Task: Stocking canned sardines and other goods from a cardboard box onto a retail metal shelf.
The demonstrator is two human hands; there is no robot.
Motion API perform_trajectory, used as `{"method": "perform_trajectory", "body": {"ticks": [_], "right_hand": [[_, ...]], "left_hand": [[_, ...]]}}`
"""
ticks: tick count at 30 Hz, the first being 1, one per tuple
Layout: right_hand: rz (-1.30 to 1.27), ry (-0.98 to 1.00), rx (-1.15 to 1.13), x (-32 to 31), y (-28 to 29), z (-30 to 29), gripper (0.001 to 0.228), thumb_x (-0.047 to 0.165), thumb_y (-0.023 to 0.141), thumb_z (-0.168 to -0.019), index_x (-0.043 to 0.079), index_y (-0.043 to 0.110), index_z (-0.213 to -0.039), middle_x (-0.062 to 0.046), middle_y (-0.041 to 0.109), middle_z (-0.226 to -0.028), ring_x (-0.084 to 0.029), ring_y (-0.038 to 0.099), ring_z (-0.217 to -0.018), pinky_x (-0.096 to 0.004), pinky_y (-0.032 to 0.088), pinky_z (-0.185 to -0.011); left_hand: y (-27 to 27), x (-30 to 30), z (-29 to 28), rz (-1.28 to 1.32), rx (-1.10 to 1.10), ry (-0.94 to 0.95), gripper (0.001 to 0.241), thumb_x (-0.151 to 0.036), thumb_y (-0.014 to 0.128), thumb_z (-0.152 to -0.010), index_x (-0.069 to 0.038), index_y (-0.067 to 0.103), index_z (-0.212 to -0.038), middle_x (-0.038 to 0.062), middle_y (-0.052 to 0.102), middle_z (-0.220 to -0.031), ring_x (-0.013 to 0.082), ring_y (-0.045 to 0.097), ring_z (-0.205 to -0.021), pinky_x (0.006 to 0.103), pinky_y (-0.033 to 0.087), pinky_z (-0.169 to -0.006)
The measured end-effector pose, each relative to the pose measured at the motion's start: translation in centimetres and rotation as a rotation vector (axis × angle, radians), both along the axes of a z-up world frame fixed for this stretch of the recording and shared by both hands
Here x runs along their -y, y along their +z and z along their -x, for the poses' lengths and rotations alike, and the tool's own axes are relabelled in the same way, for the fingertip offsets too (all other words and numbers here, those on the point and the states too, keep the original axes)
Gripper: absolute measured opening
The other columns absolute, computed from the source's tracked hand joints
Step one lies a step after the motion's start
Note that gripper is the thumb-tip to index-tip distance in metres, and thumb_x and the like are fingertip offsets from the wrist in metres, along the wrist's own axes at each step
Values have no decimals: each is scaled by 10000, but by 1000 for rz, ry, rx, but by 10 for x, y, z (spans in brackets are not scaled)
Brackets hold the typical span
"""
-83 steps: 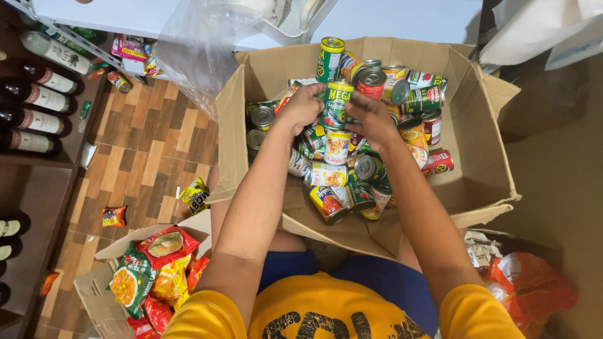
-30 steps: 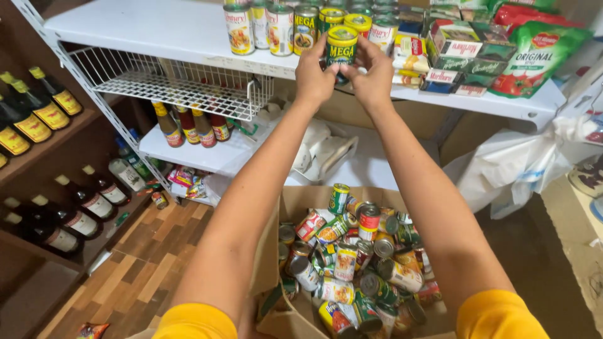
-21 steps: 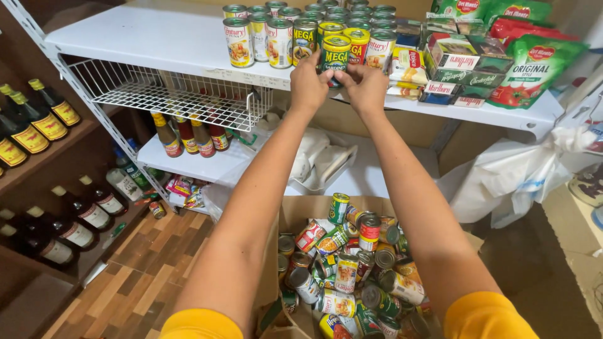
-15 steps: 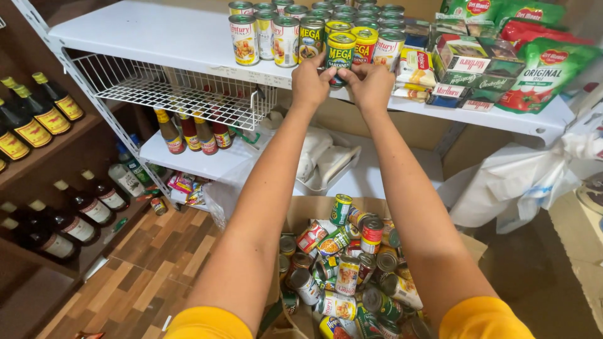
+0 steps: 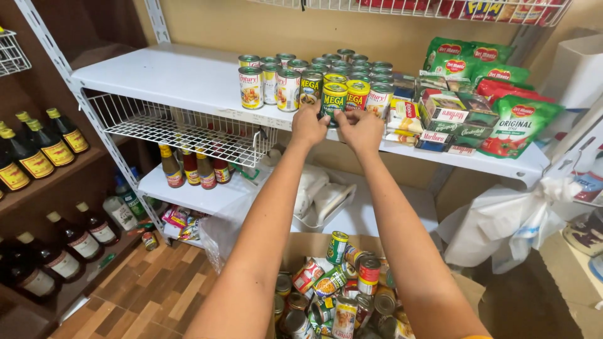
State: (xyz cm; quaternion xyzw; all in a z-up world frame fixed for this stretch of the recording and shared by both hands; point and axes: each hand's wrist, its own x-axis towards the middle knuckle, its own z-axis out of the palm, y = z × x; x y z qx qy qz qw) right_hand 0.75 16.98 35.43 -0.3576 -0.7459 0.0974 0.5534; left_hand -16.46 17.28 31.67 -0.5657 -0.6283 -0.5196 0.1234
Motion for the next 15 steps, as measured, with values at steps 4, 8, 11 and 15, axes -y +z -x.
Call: {"method": "perform_trajectory", "body": {"ticks": [4, 8, 11, 15], "right_hand": [[-10, -36, 18, 8, 5, 1, 374, 467, 813, -842, 96, 826, -877, -71, 762, -720, -220, 748, -659, -355, 592, -688], [-40, -82, 66, 7, 5, 2, 376, 485, 797, -851, 110, 825, -859, -75, 750, -705, -258, 736, -649, -384, 581, -654], [-48, -118, 98, 13, 7, 4, 369, 491, 798, -861, 123, 826, -845, -82, 737, -688, -284, 721, -638, -408, 567, -630], [11, -189, 138, 17, 12, 8, 365, 516, 799, -852, 154, 830, -822, -88, 716, -652, -309, 702, -626, -446, 545, -607]], "left_hand": [[13, 22, -11, 15, 8, -27, 451, -261, 798, -872, -98, 669, -1273, 207, 688, -1028, 397, 664, -1014, 473, 517, -900], [8, 15, -15, -79, 172, -15, 441, -262, 847, -800, -65, 690, -1163, 150, 727, -1009, 338, 700, -968, 441, 539, -868], [11, 19, -22, -151, 247, 18, 458, -234, 879, -749, -27, 647, -1085, 128, 734, -988, 311, 711, -944, 428, 547, -841], [15, 23, -26, -189, 303, 43, 423, -202, 880, -751, -36, 607, -1028, 122, 713, -959, 297, 713, -887, 415, 555, -809]]}}
